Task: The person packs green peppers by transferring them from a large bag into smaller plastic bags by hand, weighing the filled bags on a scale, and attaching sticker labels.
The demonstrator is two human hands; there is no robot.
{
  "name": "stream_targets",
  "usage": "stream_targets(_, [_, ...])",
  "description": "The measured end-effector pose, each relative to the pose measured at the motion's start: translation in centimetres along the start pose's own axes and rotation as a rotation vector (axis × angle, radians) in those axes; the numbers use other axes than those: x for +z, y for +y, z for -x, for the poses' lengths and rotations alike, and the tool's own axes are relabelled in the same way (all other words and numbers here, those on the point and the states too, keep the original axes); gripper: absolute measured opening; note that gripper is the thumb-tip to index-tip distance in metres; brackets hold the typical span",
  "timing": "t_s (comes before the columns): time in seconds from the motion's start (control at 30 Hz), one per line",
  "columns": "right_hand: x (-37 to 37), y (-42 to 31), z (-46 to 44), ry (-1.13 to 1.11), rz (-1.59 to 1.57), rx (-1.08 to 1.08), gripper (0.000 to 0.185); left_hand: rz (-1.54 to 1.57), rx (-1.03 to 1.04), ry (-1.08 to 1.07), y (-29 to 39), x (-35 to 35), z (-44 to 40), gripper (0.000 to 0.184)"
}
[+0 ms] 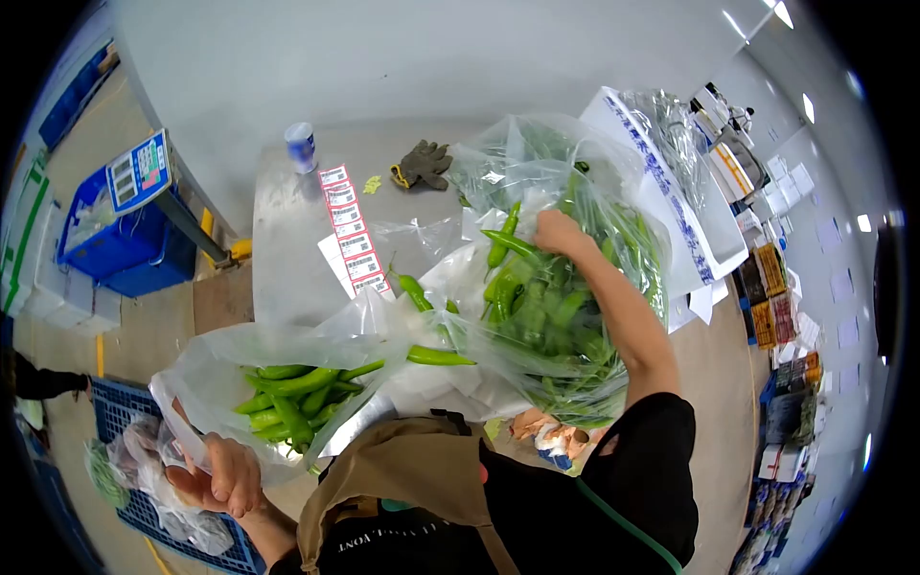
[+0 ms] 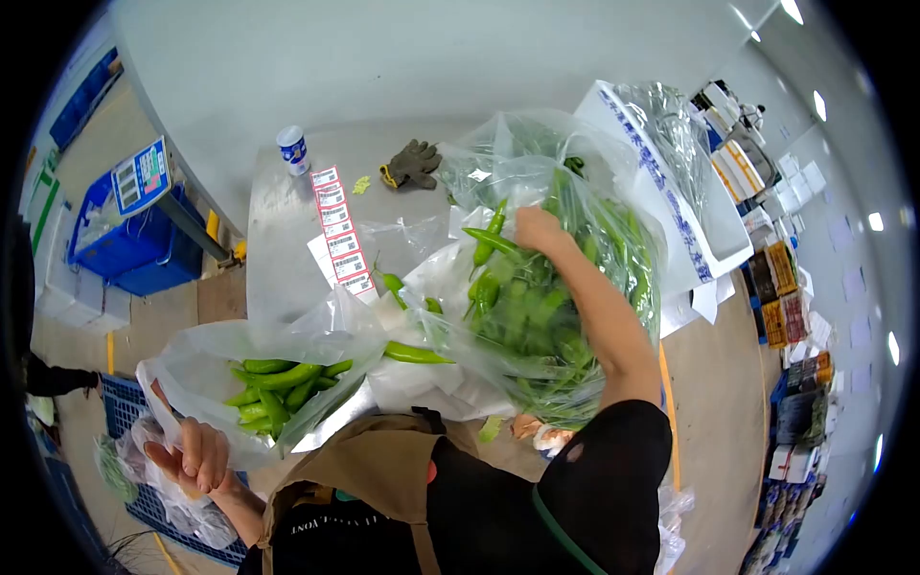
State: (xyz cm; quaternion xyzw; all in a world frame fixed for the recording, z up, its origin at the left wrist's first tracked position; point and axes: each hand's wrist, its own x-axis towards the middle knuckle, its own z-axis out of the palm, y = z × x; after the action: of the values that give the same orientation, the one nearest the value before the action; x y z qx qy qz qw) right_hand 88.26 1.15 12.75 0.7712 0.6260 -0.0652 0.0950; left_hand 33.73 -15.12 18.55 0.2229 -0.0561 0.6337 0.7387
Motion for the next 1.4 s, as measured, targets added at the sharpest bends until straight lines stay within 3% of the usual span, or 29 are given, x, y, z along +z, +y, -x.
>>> stream_targets(0.2, [-2.0,-2.3,5.2,-0.367,0.468,-0.122,0.033,0.087,-0.061,-0.065,-0.2,-1.6,-1.4,0.068])
stream_targets(0.3, [-1.9,-2.8,5.1,-0.373,0.439,-0.172,0.038,0.132,-0.112,-0.080,-0.7,-2.1,-2.5,0.069])
stream_targets(0.33, [-1.9,-3.1,4.2,-0.534,0.319,-0.146,0.057,0.143,-0.123,-0.078,-0.9,-2.2,-2.7,0.070])
stream_targets(0.43, [0.3,-4.0,2.9,-0.278,0.313,-0.231,0.080,0.133,-0.133,-0.089,-0.7,-2.4,-3.2,0.070])
stream_targets(0.53, [2.9,-5.6,1.9,-0.281,0.716,-0.374,0.096,0.126,-0.181,-0.110,-0.1,-2.4,-3.5,0.049])
stream_targets(0.63, [6.6,-5.3,0.6,-0.457,0.550,-0.560,0.099,0.077,-0.157,-0.105,0.3,-2.1,-3.6,0.037])
stream_targets(0.77, [8.3,-5.8,1.0,-0.294,0.738,-0.627,0.085,0.069,-0.109,-0.142,0.8,-2.5,-3.3,0.034])
stream_targets(0.8, [8.3,-5.7,1.8,-0.187,0.796,-0.722,0.074,0.055,-0.107,-0.123,0.8,-2.3,-3.3,0.039])
stream_targets(1.0, [10.1,-4.3,1.0,-0.052,0.696,-0.912,0.048,0.016,-0.100,-0.089,0.3,-2.0,-2.9,0.056])
stream_targets(1.1, [9.4,-3.8,0.0,-0.029,0.646,-1.061,0.047,0.027,-0.072,-0.122,0.3,-2.0,-2.6,0.064])
stream_targets(1.23, [9.6,-3.6,-2.0,-0.199,0.573,-1.000,0.056,-0.001,-0.005,-0.088,0.2,-1.3,-2.2,0.070])
stream_targets(1.4, [9.9,-4.8,-0.1,-0.152,0.649,-0.938,0.059,-0.089,0.019,-0.044,0.4,-0.1,-1.2,0.066])
